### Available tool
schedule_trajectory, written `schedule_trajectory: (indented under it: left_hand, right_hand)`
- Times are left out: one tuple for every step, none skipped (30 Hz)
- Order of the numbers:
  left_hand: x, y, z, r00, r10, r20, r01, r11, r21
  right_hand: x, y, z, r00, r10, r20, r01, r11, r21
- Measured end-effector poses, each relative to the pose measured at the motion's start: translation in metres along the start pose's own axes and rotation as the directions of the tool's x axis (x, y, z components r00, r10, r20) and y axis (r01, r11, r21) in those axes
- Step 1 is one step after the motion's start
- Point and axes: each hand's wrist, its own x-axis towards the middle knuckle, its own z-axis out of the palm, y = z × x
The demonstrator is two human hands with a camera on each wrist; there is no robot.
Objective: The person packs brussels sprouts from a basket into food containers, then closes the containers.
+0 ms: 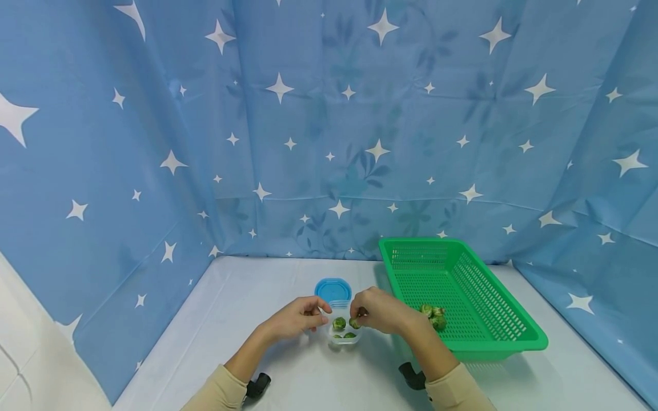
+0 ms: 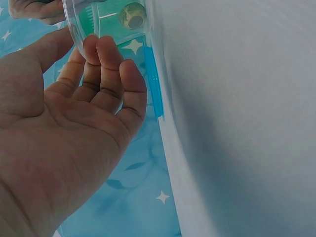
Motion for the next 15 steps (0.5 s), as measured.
schedule_trajectory:
  left_hand:
    - [0.0000,0.0001,0.0000,1.000,0.001,0.000,-0.001,1.000,0.000]
    - [0.0001,0.0001,0.0001,1.000,0.001,0.000,-0.001,1.000,-0.001]
    - [0.0002,0.0000,0.0001,1.000,0.001,0.000,-0.001,1.000,0.002]
    - [0.0002,0.0000,0.0001,1.000,0.001,0.001,-0.001,1.000,0.001]
    - [0.0003,0.0000,0.0001,1.000,0.001,0.001,-0.001,1.000,0.000]
    - [0.0003,0.0000,0.0001,1.000,0.002,0.002,-0.002,1.000,-0.001]
    - [0.0003,0.0000,0.0001,1.000,0.002,0.004,-0.002,1.000,-0.002]
    - [0.0004,0.0000,0.0001,1.000,0.003,0.004,-0.002,1.000,-0.003]
    - [0.0004,-0.0001,0.0002,1.000,0.003,0.005,-0.003,1.000,-0.003]
    - [0.0004,-0.0001,0.0002,1.000,0.003,0.005,-0.003,1.000,-0.004]
    - [0.0005,0.0000,0.0003,1.000,0.003,0.005,-0.003,1.000,-0.005]
    - [0.0005,0.0000,0.0003,1.000,0.003,0.006,-0.003,1.000,-0.005]
    - [0.0005,0.0000,0.0003,1.000,0.003,0.005,-0.003,1.000,-0.005]
    - [0.0005,0.0000,0.0003,1.000,0.003,0.004,-0.003,1.000,-0.005]
    - [0.0006,0.0000,0.0003,1.000,0.004,0.003,-0.004,1.000,-0.006]
  right_hand:
    - [-0.0001,-0.0002,0.0001,1.000,0.003,0.002,-0.003,1.000,0.000]
    - [-0.0001,0.0000,0.0004,1.000,0.005,0.005,-0.005,1.000,-0.001]
    - [-0.0002,-0.0001,0.0004,1.000,0.007,0.006,-0.007,1.000,-0.003]
    - [-0.0002,-0.0002,0.0004,1.000,0.009,0.006,-0.009,1.000,-0.002]
    - [-0.0002,-0.0001,0.0006,1.000,0.007,0.004,-0.007,1.000,-0.002]
    - [-0.0002,0.0002,0.0009,1.000,0.007,0.000,-0.007,1.000,-0.003]
    - [0.0000,0.0006,0.0012,1.000,0.006,-0.003,-0.006,1.000,-0.004]
    - [0.0001,0.0008,0.0013,1.000,0.009,-0.006,-0.009,1.000,-0.006]
    - [0.0001,0.0009,0.0012,1.000,0.011,-0.008,-0.011,1.000,-0.008]
    - [0.0004,0.0014,0.0016,1.000,0.014,-0.009,-0.014,1.000,-0.009]
    - [0.0006,0.0018,0.0017,1.000,0.016,-0.011,-0.016,1.000,-0.012]
    - [0.0008,0.0022,0.0018,1.000,0.018,-0.012,-0.019,1.000,-0.016]
    - [0.0010,0.0024,0.0017,1.000,0.020,-0.012,-0.020,1.000,-0.019]
    - [0.0011,0.0026,0.0014,1.000,0.021,-0.012,-0.021,1.000,-0.021]
    - [0.0013,0.0028,0.0013,1.000,0.017,-0.014,-0.017,1.000,-0.023]
